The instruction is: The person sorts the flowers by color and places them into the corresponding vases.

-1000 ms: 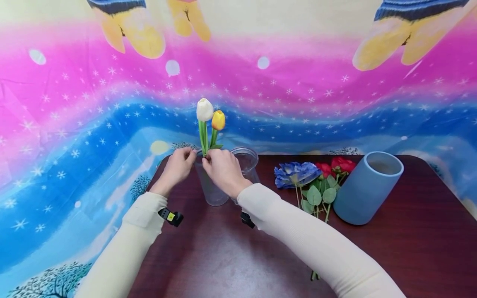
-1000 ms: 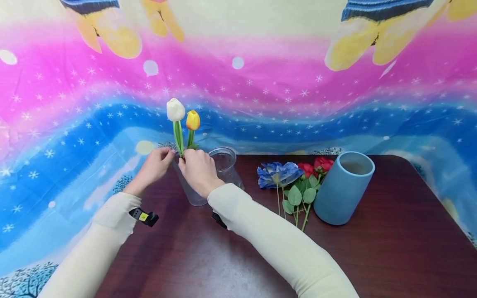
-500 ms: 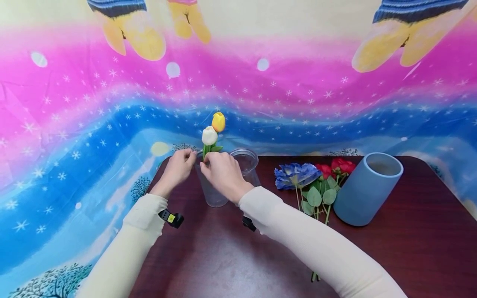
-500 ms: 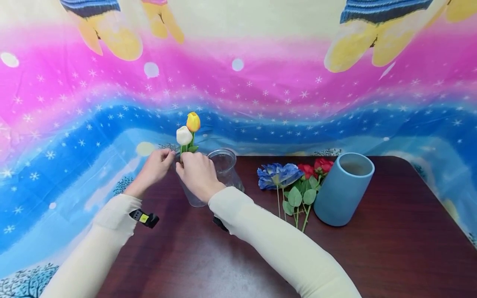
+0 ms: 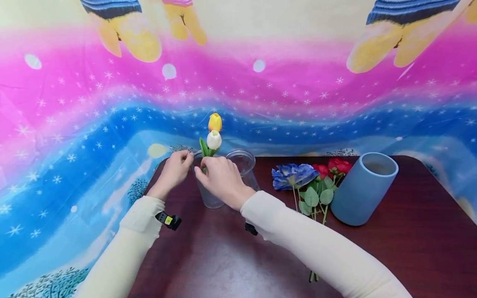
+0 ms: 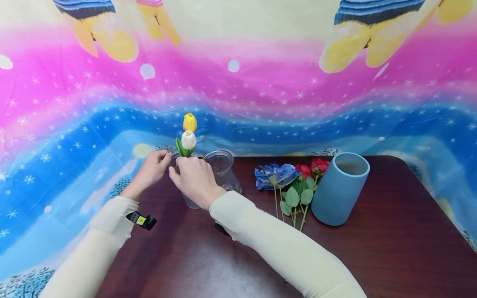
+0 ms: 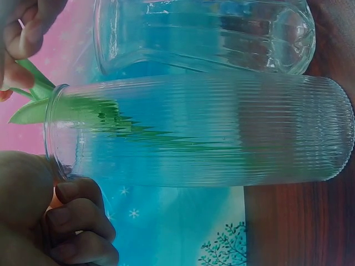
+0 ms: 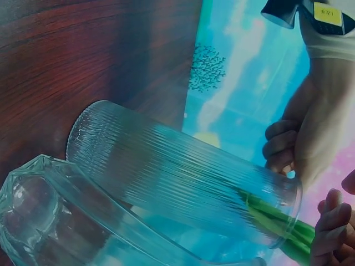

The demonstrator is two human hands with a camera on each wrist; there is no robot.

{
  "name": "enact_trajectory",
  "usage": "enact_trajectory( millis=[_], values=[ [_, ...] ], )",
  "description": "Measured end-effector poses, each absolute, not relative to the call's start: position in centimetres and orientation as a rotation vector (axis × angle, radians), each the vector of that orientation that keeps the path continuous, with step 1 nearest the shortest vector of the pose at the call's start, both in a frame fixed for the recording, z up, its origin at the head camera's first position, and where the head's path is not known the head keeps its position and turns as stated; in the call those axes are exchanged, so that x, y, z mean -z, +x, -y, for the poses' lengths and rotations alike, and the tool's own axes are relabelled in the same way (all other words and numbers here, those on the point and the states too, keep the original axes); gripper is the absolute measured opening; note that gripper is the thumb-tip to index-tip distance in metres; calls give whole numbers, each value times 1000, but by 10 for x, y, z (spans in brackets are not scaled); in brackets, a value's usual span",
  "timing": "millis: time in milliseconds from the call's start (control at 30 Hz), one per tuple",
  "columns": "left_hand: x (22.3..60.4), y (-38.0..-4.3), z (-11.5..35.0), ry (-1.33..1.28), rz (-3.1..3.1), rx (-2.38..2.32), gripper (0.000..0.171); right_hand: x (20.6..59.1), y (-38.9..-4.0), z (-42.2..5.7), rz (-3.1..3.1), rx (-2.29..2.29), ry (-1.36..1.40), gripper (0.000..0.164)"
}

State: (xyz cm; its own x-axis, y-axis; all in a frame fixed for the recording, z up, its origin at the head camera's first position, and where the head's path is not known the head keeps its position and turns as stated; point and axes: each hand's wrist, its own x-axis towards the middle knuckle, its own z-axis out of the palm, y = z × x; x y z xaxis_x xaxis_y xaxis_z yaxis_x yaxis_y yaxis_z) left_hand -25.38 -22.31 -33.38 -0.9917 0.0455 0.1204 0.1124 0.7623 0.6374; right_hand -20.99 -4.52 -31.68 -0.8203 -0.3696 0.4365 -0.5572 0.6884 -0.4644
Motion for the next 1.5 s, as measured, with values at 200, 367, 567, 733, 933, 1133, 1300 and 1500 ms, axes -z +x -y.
enact_trajectory(
  millis=[200,367,567,733,933,1133,1300,1500],
  values=[
    [333,-253,224,-126,2856,1038,41,314,-202,41,2584,-846,780,22],
    [334,-254,224,-138,2848,1028,41,312,-196,36,2572,-862,811,22],
    [334,-255,224,-144,2841,1013,41,312,-191,30,2561,-875,833,22],
    [334,-255,223,-149,2844,1004,41,313,-191,24,2559,-868,831,21],
    [334,-254,223,-130,2856,1001,40,314,-190,16,2534,-888,841,19],
    [333,-253,222,-136,2857,1003,40,317,-185,7,2505,-846,838,19],
    [332,-253,222,-136,2857,1001,40,317,-181,-1,2485,-839,829,18],
    [333,-253,223,-137,2867,1004,39,320,-176,-12,2493,-818,828,18]
  ],
)
